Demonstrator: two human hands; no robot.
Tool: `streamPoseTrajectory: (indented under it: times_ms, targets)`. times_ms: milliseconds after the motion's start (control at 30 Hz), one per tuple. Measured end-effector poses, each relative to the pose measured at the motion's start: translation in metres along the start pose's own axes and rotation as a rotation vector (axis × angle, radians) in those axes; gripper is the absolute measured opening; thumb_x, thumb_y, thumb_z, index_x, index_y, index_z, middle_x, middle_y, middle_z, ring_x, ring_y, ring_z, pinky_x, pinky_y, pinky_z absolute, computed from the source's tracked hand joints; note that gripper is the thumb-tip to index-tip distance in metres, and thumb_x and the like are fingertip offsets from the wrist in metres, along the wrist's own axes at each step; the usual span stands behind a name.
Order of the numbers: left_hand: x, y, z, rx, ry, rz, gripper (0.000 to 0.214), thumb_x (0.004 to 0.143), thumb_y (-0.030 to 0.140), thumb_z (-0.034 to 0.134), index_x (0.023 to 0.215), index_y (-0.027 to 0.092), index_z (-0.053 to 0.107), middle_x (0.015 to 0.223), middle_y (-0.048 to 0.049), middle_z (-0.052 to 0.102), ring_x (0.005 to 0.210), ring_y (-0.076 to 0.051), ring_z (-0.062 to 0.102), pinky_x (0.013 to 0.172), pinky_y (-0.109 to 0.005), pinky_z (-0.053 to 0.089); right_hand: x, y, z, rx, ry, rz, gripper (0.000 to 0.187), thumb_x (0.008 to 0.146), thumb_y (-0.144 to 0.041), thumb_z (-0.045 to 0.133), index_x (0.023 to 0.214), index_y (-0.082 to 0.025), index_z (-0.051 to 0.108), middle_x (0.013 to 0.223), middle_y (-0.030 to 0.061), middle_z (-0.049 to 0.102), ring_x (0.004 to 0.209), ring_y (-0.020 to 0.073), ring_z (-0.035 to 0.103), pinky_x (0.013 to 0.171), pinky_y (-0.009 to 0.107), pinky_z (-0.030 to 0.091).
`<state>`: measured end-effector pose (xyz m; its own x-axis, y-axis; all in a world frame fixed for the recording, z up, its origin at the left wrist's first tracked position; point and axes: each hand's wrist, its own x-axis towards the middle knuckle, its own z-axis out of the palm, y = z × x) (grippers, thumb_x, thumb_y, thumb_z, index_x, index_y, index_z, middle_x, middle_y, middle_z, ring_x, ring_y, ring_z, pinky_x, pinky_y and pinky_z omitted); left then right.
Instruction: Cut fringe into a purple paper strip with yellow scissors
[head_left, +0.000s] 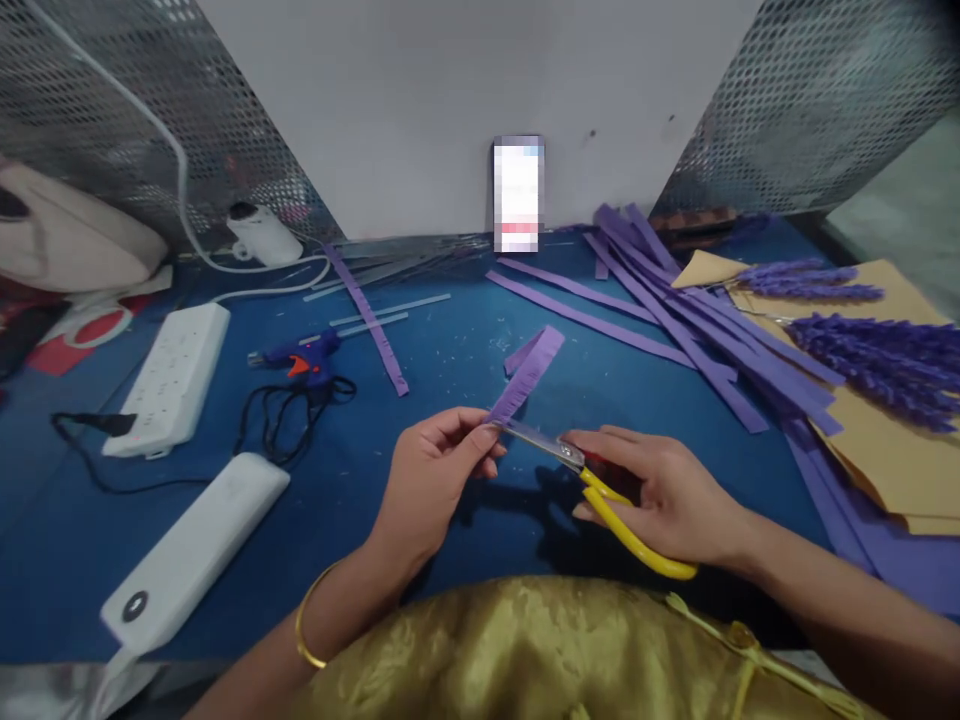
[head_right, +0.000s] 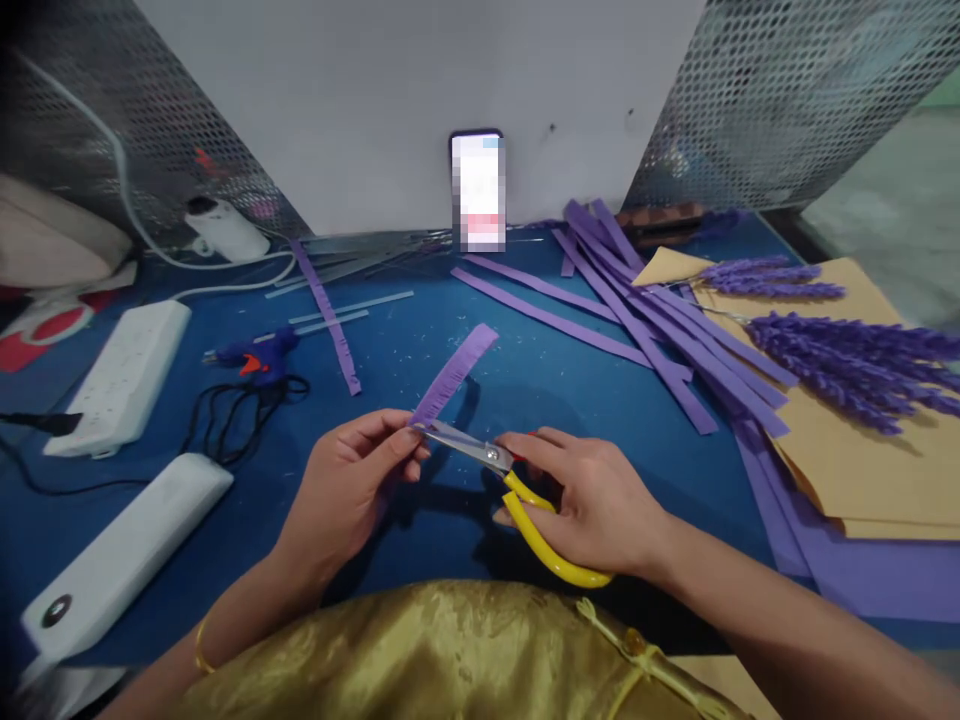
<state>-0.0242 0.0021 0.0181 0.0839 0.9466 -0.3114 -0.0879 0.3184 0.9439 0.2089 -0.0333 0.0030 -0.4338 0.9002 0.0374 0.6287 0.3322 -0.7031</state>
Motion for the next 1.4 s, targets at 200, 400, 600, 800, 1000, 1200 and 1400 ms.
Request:
streamPoseTrajectory:
  times_ms: [200, 400, 600, 800, 1000, 1200, 1400]
  targets:
    - [0.0001, -0.0003, -0.001, 0.049, 0.008, 0.007, 0.008, 0.076, 0.023, 0.075, 0.079, 0.016, 0.074, 0.064, 0.0012, 0.068, 0.05, -0.007, 0.054, 0.052, -0.018, 0.042, -0.0031, 0.0027, 0.0044, -0.009, 0.043, -0.018, 0.047, 0.088, -0.044, 0.068, 0.128, -0.019, 0.063, 0.093, 0.007, 0.071, 0.071, 0.0174, 0.064, 0.064, 0.029, 0.047]
    - [-0.0019, -0.0025, -0.0031, 0.097, -0.001, 0.028, 0.007, 0.079, 0.024, 0.074, 0.081, 0.018, 0.075, 0.065, 0.0019, 0.068, 0.05, -0.006, 0.053, 0.05, -0.017, 0.04, -0.0032, -0.0004, 0.0018, 0.067, 0.012, -0.001, 0.039, 0.09, -0.042, 0.066, 0.122, -0.018, 0.066, 0.082, 0.0051, 0.068, 0.066, 0.0156, 0.059, 0.06, 0.027, 0.045]
    - [-0.0018, -0.0032, -0.0004, 0.072, 0.013, 0.009, 0.005, 0.077, 0.022, 0.073, 0.078, 0.017, 0.074, 0.064, 0.0017, 0.067, 0.049, -0.007, 0.052, 0.049, -0.018, 0.04, -0.0031, -0.0011, 0.0031, 0.075, 0.006, 0.018, 0.038, 0.09, -0.044, 0.066, 0.119, -0.02, 0.067, 0.079, 0.0036, 0.066, 0.062, 0.0147, 0.055, 0.058, 0.026, 0.042]
    - [-0.0019, -0.0041, 0.0018, 0.04, 0.027, 0.002, 0.005, 0.075, 0.022, 0.074, 0.076, 0.017, 0.073, 0.062, 0.0019, 0.066, 0.047, -0.006, 0.05, 0.048, -0.018, 0.04, -0.0037, -0.0025, 0.004, 0.054, 0.024, 0.006, 0.042, 0.09, -0.045, 0.066, 0.123, -0.019, 0.065, 0.083, 0.0049, 0.067, 0.063, 0.0149, 0.057, 0.057, 0.027, 0.041]
    - [-0.0024, -0.0044, 0.0017, 0.047, 0.014, 0.013, 0.006, 0.076, 0.023, 0.073, 0.075, 0.017, 0.072, 0.061, 0.0022, 0.065, 0.047, -0.006, 0.05, 0.047, -0.018, 0.038, -0.0049, -0.0018, 0.0045, 0.035, 0.034, -0.005, 0.043, 0.09, -0.044, 0.067, 0.124, -0.018, 0.064, 0.083, 0.0043, 0.067, 0.062, 0.0146, 0.057, 0.056, 0.027, 0.04]
    - [-0.0027, -0.0042, 0.0007, 0.065, 0.0, 0.012, 0.004, 0.078, 0.022, 0.073, 0.077, 0.018, 0.072, 0.062, 0.0025, 0.066, 0.048, -0.006, 0.051, 0.048, -0.018, 0.038, -0.0054, -0.0013, 0.0043, 0.073, 0.026, -0.013, 0.041, 0.09, -0.043, 0.067, 0.123, -0.019, 0.065, 0.088, 0.0063, 0.07, 0.067, 0.0163, 0.061, 0.063, 0.028, 0.046]
    - [-0.0037, -0.0035, 0.0011, 0.032, 0.006, -0.002, 0.007, 0.077, 0.022, 0.074, 0.075, 0.017, 0.071, 0.062, 0.002, 0.066, 0.048, -0.006, 0.051, 0.048, -0.018, 0.039, -0.0063, -0.0012, 0.0036, 0.069, 0.01, -0.016, 0.038, 0.092, -0.045, 0.065, 0.12, -0.02, 0.067, 0.08, 0.0048, 0.068, 0.06, 0.0146, 0.058, 0.058, 0.026, 0.044]
